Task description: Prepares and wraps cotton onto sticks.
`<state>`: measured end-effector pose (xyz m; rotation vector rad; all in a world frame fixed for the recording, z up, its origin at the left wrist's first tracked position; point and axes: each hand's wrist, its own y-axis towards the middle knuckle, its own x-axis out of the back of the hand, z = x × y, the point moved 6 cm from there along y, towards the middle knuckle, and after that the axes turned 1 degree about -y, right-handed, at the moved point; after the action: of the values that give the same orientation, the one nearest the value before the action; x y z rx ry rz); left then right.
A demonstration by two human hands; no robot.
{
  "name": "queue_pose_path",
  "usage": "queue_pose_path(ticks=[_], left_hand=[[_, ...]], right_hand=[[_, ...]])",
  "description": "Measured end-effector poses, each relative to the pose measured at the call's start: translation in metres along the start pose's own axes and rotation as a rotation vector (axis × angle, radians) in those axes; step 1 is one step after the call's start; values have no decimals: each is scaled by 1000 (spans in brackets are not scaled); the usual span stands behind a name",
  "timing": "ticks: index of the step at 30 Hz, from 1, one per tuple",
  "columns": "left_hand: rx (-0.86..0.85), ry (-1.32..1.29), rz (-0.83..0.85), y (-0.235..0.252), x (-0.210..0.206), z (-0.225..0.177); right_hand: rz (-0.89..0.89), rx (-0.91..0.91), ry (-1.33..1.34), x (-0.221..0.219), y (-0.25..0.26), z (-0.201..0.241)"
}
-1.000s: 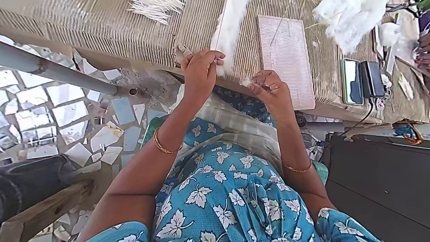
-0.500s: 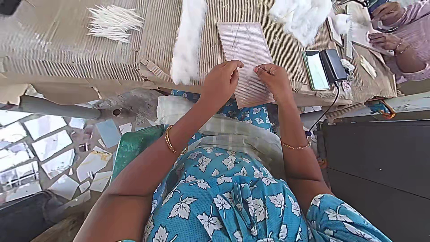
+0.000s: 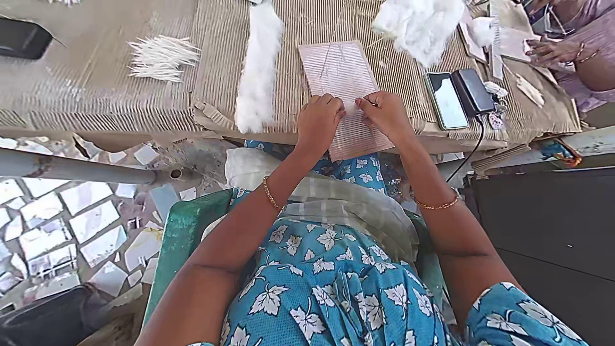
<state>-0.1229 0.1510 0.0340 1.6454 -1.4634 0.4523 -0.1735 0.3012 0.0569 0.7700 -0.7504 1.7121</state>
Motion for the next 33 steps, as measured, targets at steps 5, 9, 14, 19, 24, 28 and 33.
queue_pose_path(ticks=[5,9,14,19,24,28,33], left_hand=[[-46,21,-33,0,-2,1],[-36,-4,-21,3,-1,2],[-24,-17,-3,0,-1,-2],[-2,-4,-9,1,-2,-2],[-13,26,-35,2,-4,-3],[-28,27,-57,1,-4,-2],[-12,32,-63,0,-4,-1]], right_hand=[[-97,75,-12,16,4,-5],[-89,271,6,6,3,-4],[38,329,34,0,-4,-8],[0,365,8,-4,-3,-8],[-37,369,4,-3,-1,-11],[-35,357,11,-2,-1,-12],[-28,278,13,7,1,-19]])
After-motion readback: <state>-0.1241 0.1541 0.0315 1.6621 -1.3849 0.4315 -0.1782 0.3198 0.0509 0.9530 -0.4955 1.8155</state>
